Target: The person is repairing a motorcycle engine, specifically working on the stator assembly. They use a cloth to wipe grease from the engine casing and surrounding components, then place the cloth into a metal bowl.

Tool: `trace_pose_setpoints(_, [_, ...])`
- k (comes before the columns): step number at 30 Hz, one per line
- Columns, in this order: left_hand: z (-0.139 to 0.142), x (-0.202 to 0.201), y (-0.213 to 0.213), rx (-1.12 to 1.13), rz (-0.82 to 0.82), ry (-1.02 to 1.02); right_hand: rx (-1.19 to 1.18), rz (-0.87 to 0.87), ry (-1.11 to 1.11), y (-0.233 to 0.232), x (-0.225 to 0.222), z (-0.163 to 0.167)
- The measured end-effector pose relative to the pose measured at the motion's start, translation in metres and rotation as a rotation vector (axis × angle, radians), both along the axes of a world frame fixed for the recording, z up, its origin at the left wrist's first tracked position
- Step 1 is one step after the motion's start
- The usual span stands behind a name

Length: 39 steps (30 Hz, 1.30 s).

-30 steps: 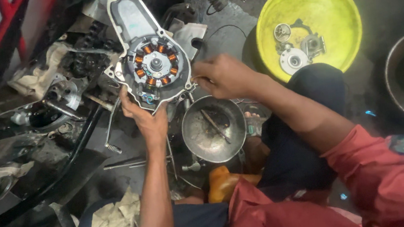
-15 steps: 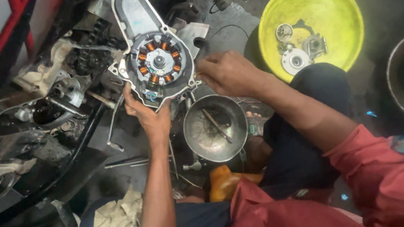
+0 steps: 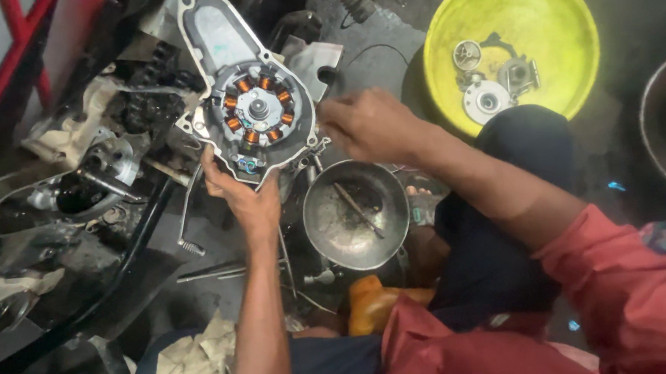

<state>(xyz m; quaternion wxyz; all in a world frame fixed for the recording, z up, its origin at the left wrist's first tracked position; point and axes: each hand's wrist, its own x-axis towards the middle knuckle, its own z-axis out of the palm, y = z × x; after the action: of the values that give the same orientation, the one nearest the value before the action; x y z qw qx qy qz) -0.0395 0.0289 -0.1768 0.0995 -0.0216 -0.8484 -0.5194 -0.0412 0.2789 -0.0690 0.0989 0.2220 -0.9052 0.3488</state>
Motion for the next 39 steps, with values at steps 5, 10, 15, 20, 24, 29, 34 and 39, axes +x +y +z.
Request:
trace_pose_setpoints(5, [0.002, 0.000, 0.000, 0.039, 0.014, -0.053, 0.144, 0.171, -0.265, 0.002, 0.004, -0.013])
trace_pose_setpoints(10, [0.001, 0.003, 0.000, 0.033, 0.029, -0.052, 0.419, 0.462, -0.283, -0.024, 0.026, -0.049])
trace_pose_setpoints(15, [-0.001, 0.006, -0.002, -0.078, 0.010, 0.057, 0.461, 0.563, -0.045, -0.046, 0.045, -0.080])
trace_pose_setpoints(20, [0.002, 0.007, -0.006, -0.172, 0.003, 0.136, 0.636, 0.604, -0.098, -0.066, 0.048, -0.064])
trace_pose_setpoints(24, [0.001, 0.007, -0.012, -0.192, -0.025, 0.132, 0.397, 0.449, 0.096, -0.067, 0.039, -0.033])
trace_pose_setpoints(29, [-0.001, 0.003, -0.015, -0.234, -0.045, 0.288, 0.155, 0.207, 0.259, -0.062, 0.029, -0.009])
trace_pose_setpoints(34, [0.004, 0.003, -0.015, -0.229, -0.046, 0.274, 0.149, 0.042, 0.316, -0.064, 0.025, -0.002])
trace_pose_setpoints(39, [0.013, 0.004, -0.015, -0.206, -0.055, 0.231, 0.010, 0.088, 0.291, -0.078, 0.030, -0.002])
